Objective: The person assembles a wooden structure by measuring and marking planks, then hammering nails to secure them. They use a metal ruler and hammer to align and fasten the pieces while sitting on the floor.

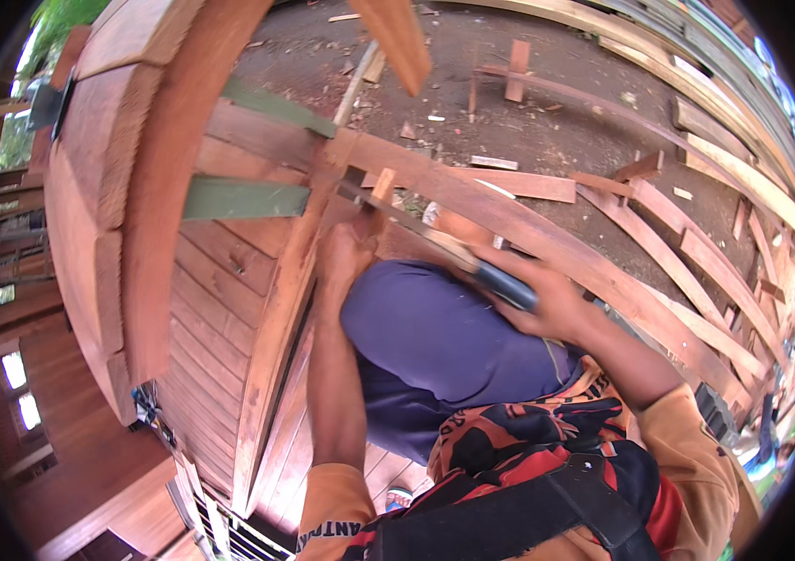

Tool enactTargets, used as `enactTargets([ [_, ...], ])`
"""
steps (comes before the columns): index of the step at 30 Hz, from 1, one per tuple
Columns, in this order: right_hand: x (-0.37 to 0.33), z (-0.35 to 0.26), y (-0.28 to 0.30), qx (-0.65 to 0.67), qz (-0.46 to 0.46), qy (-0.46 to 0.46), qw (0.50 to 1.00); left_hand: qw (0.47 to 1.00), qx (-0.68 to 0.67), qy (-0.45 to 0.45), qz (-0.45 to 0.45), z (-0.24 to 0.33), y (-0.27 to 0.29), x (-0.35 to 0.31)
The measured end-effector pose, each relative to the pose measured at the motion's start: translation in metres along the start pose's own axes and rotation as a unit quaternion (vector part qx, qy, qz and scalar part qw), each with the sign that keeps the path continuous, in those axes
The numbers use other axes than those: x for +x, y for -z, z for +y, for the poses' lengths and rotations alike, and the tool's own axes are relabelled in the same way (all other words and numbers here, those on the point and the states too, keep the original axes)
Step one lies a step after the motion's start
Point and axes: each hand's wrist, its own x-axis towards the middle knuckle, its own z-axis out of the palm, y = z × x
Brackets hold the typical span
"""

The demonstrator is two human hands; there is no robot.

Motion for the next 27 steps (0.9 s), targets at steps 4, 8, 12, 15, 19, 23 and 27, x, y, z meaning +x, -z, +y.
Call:
enactTargets([
  [4,-0.064,-0.028,0.041,-0.057,0.019,0.017,0.998,0.996,-0.080,-0.015,0.023,-0.034,-0.023,0.003],
  [8,-0.010,-0.044,0.010,-0.030,0.049,0.037,0.998,0.994,-0.078,-0.045,0.060,-0.014,-0.011,0.006],
  [12,0.019,-0.015,-0.013,-0.073,0.066,0.078,0.992,0.999,-0.017,-0.009,0.045,-0.019,0.007,-0.004],
  [15,-0.049,-0.010,0.020,0.019,0.038,0.046,0.998,0.999,-0.039,-0.015,0.034,-0.021,-0.004,0.002],
  [19,-0.058,0.019,0.026,-0.033,0.062,0.080,0.994,0.998,-0.042,-0.008,0.055,-0.009,-0.014,0.011],
  [23,0.016,-0.019,0.004,-0.024,0.037,0.017,0.999,0.994,-0.083,0.001,0.065,-0.017,-0.021,0.016],
  [27,-0.031,-0.021,0.010,-0.040,0.069,0.065,0.995,0.997,-0.072,-0.013,0.033,-0.015,0.004,0.007],
])
